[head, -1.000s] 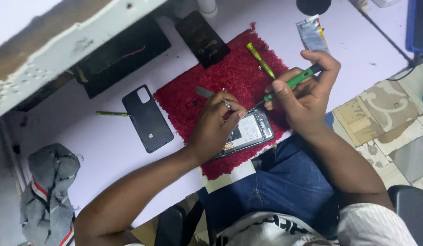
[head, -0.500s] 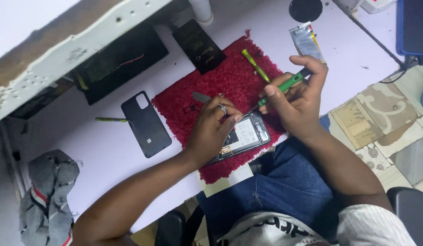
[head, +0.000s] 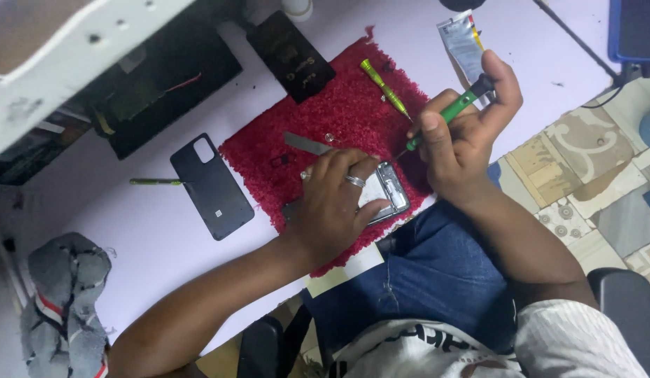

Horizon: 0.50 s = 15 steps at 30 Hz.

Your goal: Repairing a smartphone by unscrewing internal components and manipulating parts on a workbench.

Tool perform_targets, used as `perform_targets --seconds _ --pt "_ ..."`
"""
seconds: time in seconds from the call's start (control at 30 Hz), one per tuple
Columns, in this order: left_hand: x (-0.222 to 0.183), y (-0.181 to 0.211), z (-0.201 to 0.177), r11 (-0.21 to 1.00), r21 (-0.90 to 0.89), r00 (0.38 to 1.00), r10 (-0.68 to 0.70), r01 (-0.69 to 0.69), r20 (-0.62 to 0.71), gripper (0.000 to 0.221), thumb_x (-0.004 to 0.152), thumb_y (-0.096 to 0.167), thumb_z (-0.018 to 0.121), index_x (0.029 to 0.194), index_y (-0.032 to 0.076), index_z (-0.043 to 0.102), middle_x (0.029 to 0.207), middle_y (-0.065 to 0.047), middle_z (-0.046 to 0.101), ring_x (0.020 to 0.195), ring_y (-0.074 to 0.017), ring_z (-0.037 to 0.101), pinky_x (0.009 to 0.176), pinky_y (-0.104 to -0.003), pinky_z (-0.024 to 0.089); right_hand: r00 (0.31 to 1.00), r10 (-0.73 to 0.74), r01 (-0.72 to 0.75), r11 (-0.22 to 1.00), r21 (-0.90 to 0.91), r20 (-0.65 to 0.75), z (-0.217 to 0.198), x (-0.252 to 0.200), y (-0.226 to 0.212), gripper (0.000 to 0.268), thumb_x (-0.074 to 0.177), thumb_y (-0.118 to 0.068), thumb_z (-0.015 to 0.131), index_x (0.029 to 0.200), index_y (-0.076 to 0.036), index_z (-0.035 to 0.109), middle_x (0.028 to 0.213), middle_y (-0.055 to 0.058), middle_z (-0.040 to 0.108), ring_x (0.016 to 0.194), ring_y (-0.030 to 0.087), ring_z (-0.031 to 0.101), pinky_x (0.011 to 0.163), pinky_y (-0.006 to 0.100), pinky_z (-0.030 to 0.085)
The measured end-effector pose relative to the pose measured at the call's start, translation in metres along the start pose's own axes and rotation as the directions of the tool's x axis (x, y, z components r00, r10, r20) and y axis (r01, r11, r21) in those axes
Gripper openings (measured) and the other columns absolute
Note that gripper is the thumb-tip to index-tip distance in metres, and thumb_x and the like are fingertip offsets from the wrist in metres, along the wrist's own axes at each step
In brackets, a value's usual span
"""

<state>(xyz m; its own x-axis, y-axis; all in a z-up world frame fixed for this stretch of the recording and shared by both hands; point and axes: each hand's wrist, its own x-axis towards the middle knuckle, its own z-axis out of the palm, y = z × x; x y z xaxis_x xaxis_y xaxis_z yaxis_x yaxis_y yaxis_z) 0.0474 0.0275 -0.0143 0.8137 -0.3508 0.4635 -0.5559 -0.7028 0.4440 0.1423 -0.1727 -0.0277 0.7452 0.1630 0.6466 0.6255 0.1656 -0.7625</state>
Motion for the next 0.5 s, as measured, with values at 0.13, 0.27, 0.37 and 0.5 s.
perform_targets --seconds 0.13,0.27,0.37,0.5 --pt "0.0034 0.0062 -0.0079 0.987 0.118 0.994 0.102 -0.108 0.050 0.067 0.105 0.049 0.070 0.143 -0.001 0.046 0.129 -0.024 0.062 0.118 -0.0390 0.062 0.096 -0.051 0.051 0.998 -0.055 0.055 0.998 0.009 0.019 -0.0026 -0.0013 -0.0021 0.060 0.122 -0.004 0.053 0.166 -0.022 0.016 0.085 0.019 0.055 0.061 0.025 0.051 0.059 0.033 0.045" --pt "0.0025 0.0070 -0.0053 0.991 0.136 0.992 -0.017 0.000 0.127 0.068 0.102 0.060 0.061 0.139 0.003 0.059 0.127 -0.017 0.064 0.117 -0.0338 0.062 0.092 -0.051 0.050 0.989 -0.133 0.137 0.989 -0.052 0.069 -0.0022 -0.0045 -0.0025 0.052 0.119 -0.004 0.049 0.160 -0.017 0.020 0.081 0.017 0.052 0.057 0.023 0.049 0.059 0.033 0.044" --pt "0.0065 0.0065 -0.0071 0.987 0.159 0.994 0.002 -0.019 0.109 0.068 0.102 0.058 0.066 0.138 0.001 0.060 0.127 -0.018 0.065 0.118 -0.0332 0.062 0.091 -0.049 0.052 0.979 -0.173 0.184 0.978 -0.100 0.110 -0.0050 -0.0017 0.0025 0.051 0.118 -0.003 0.049 0.158 -0.013 0.020 0.101 0.023 0.049 0.056 0.025 0.052 0.058 0.033 0.047" --pt "-0.0009 0.0065 -0.0064 0.989 0.138 0.997 0.047 -0.056 0.065 0.066 0.102 0.053 0.073 0.138 0.000 0.056 0.129 -0.019 0.063 0.120 -0.0362 0.063 0.094 -0.051 0.054 0.966 -0.167 0.192 0.975 -0.115 0.197 -0.0016 -0.0025 -0.0029 0.050 0.118 -0.002 0.049 0.158 -0.013 0.020 0.074 0.016 0.052 0.057 0.026 0.056 0.060 0.032 0.043"
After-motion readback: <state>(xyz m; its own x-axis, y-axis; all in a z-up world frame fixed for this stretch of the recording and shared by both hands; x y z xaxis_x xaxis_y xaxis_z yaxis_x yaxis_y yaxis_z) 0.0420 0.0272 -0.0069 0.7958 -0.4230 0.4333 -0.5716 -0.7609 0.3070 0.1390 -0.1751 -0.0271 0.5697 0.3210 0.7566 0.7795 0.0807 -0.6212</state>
